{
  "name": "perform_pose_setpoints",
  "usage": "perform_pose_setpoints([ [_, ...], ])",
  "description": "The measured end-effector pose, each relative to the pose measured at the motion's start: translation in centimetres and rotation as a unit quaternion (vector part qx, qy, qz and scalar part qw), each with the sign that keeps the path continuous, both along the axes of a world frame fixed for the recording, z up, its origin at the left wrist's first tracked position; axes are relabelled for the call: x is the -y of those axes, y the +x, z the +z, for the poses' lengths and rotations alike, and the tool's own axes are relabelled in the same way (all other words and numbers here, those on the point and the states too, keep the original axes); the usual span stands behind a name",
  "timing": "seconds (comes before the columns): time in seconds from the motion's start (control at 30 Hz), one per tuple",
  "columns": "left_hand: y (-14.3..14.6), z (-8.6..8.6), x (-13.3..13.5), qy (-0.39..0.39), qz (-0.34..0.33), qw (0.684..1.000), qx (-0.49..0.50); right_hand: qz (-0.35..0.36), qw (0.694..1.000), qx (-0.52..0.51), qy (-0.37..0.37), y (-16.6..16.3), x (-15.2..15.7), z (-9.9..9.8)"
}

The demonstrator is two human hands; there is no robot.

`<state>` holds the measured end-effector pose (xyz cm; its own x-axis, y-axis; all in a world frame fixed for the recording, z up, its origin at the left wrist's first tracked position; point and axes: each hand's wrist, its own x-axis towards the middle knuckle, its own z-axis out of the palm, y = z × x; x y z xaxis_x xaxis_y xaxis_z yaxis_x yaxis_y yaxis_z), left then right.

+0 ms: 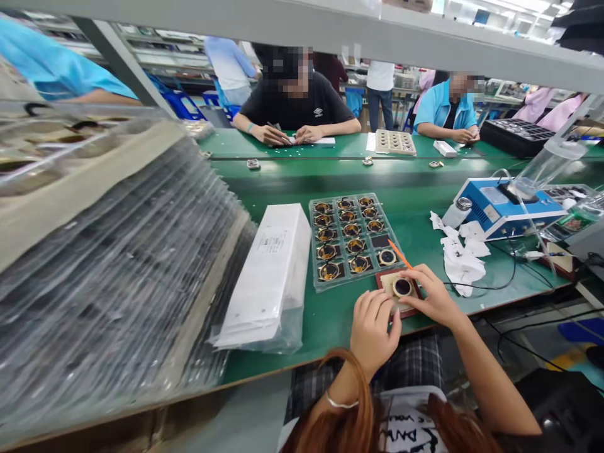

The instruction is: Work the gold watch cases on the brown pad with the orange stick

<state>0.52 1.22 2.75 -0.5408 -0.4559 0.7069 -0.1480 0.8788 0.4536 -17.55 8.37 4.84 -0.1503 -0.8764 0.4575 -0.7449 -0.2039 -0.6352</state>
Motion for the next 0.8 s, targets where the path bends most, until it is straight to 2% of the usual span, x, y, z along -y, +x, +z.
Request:
perform_pose_setpoints([
  [0.17, 0.1, 0.3, 0.1, 0.004, -0.005, 1.000, -0.003, -0.007, 0.995, 0.100, -0.016, -0.5, 1.4, 1.3],
  [0.33, 0.0, 0.4, 0.1, -0.001, -0.016, 1.000, 0.008, -0.008, 0.967, 0.254, 0.004, -3.3, 6.7, 2.9],
  [0.43, 0.1, 0.2, 0.1, 0.010, -0.016, 1.000, -0.001, 0.001, 0.952, 0.305, 0.021, -4.5, 9.8, 3.1],
  [0.53, 0.2, 0.1, 0.2, 0.025, -0.021, 0.999, -0.009, 0.033, 0.935, 0.350, 0.041, -4.5, 11.2, 3.0],
  [0.67, 0.3, 0.1, 0.1, 0.033, -0.035, 0.999, 0.009, 0.069, 0.933, 0.350, 0.047, -3.9, 11.4, 2.4],
  [0.8, 0.3, -0.2, 0.1, 0.001, -0.037, 0.996, 0.076, 0.055, 0.960, 0.274, 0.022, -4.5, 12.3, 1.7],
])
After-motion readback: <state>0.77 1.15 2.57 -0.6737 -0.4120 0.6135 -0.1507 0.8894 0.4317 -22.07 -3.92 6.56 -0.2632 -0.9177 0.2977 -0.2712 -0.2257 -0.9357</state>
